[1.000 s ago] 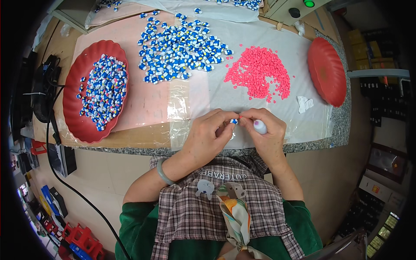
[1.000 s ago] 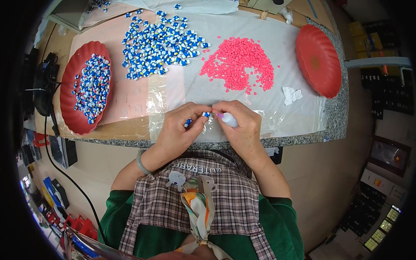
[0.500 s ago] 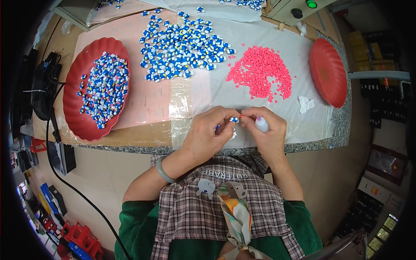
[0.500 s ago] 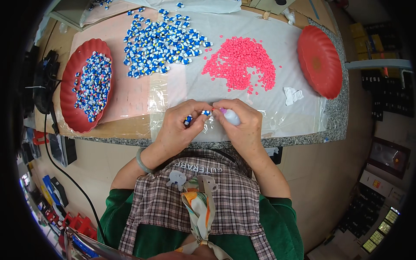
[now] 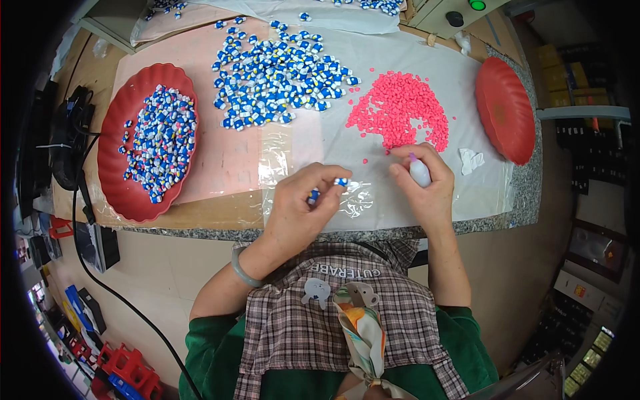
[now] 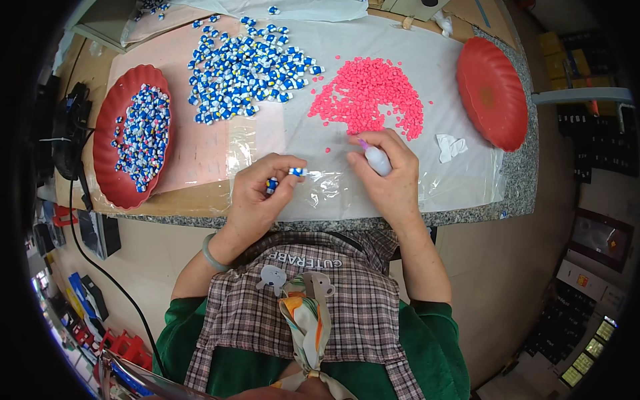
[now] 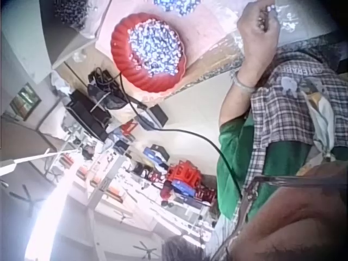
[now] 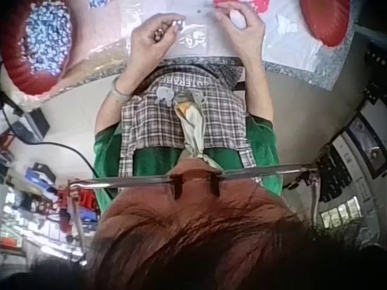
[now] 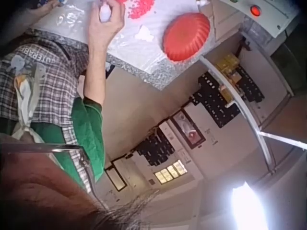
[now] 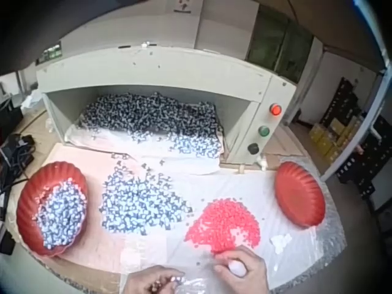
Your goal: Gluing small blue decorative eyes or pieces onto pink plastic toy components.
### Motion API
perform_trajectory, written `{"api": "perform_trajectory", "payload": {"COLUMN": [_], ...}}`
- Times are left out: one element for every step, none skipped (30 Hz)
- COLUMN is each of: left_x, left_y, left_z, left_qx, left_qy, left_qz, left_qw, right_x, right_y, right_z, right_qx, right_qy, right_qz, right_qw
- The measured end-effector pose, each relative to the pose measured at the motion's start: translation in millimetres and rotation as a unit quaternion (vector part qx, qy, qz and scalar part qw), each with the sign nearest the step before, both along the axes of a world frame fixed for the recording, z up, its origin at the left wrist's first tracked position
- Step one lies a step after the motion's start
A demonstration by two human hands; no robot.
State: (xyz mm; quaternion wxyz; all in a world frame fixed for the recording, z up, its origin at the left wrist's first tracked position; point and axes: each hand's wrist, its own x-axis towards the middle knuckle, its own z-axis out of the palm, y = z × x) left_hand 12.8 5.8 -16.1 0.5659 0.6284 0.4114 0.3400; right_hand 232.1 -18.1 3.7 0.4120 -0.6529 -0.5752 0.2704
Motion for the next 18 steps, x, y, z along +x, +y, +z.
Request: {"api": "perform_trajectory", "payload": {"left_x": [-2.7, -5.3, -7.6, -9.5, -11.6, -11.4, -10.7, -10.7, -12.8, -16.4, -20.2, -23.6, -26.2, -26.9, -27.5, -28.0, -29.0, -30.7], "left_y": [0.4, 1.3, 2.3, 3.6, 6.4, 7.8, 8.9, 9.7, 11.4, 12.5, 14.2, 15.6, 16.7, 17.7, 19.1, 20.2, 20.9, 21.6], "left_z": [-2.8, -5.5, -8.0, -9.5, -7.1, -7.5, -8.3, -8.8, -9.1, -7.2, -4.0, -2.6, -4.0, -3.5, -2.5, -1.9, -2.6, -3.6], "left_qx": [-0.003, -0.003, -0.003, -0.002, -0.001, 0.0, 0.004, 0.007, 0.02, 0.02, 0.006, -0.008, -0.015, -0.015, -0.007, 0.001, 0.001, 0.007], "left_qy": [-0.003, -0.003, -0.015, -0.027, -0.032, -0.032, -0.058, -0.084, -0.082, -0.082, -0.076, -0.069, -0.073, -0.073, -0.079, -0.085, -0.086, -0.088], "left_qz": [0.015, 0.015, 0.026, 0.038, 0.038, 0.039, 0.069, 0.1, 0.103, 0.105, 0.097, 0.09, 0.097, 0.099, 0.12, 0.142, 0.142, 0.142], "left_qw": [1.0, 1.0, 1.0, 0.999, 0.999, 0.999, 0.996, 0.991, 0.991, 0.991, 0.992, 0.994, 0.992, 0.992, 0.99, 0.986, 0.986, 0.986], "right_x": [1.6, 0.4, -2.0, -4.0, -5.7, -7.3, -8.2, -8.6, -8.9, -9.0, -7.9, -6.2, -4.8, -4.5, -4.2, -3.9, -3.5, -3.2], "right_y": [3.9, 6.3, 8.3, 9.9, 11.6, 13.0, 14.6, 16.5, 19.1, 21.4, 23.3, 24.9, 25.8, 26.2, 26.4, 26.7, 26.9, 27.4], "right_z": [-5.4, -5.5, -5.2, -5.3, -5.8, -6.6, -7.1, -6.5, -5.4, -4.9, -5.0, -5.0, -4.9, -4.9, -4.9, -4.8, -3.9, -2.0], "right_qx": [-0.002, -0.002, 0.007, 0.015, 0.015, 0.013, 0.01, 0.01, 0.021, 0.031, 0.031, 0.016, 0.002, 0.002, 0.013, 0.025, 0.025, 0.015], "right_qy": [-0.009, -0.008, -0.059, -0.109, -0.11, -0.116, -0.122, -0.122, -0.134, -0.146, -0.146, -0.157, -0.168, -0.168, -0.185, -0.201, -0.201, -0.208], "right_qz": [0.002, 0.002, 0.035, 0.069, 0.07, 0.084, 0.097, 0.099, 0.12, 0.141, 0.142, 0.162, 0.182, 0.184, 0.194, 0.205, 0.205, 0.215], "right_qw": [1.0, 1.0, 0.998, 0.991, 0.991, 0.99, 0.988, 0.988, 0.983, 0.979, 0.979, 0.974, 0.969, 0.969, 0.963, 0.958, 0.957, 0.954]}}
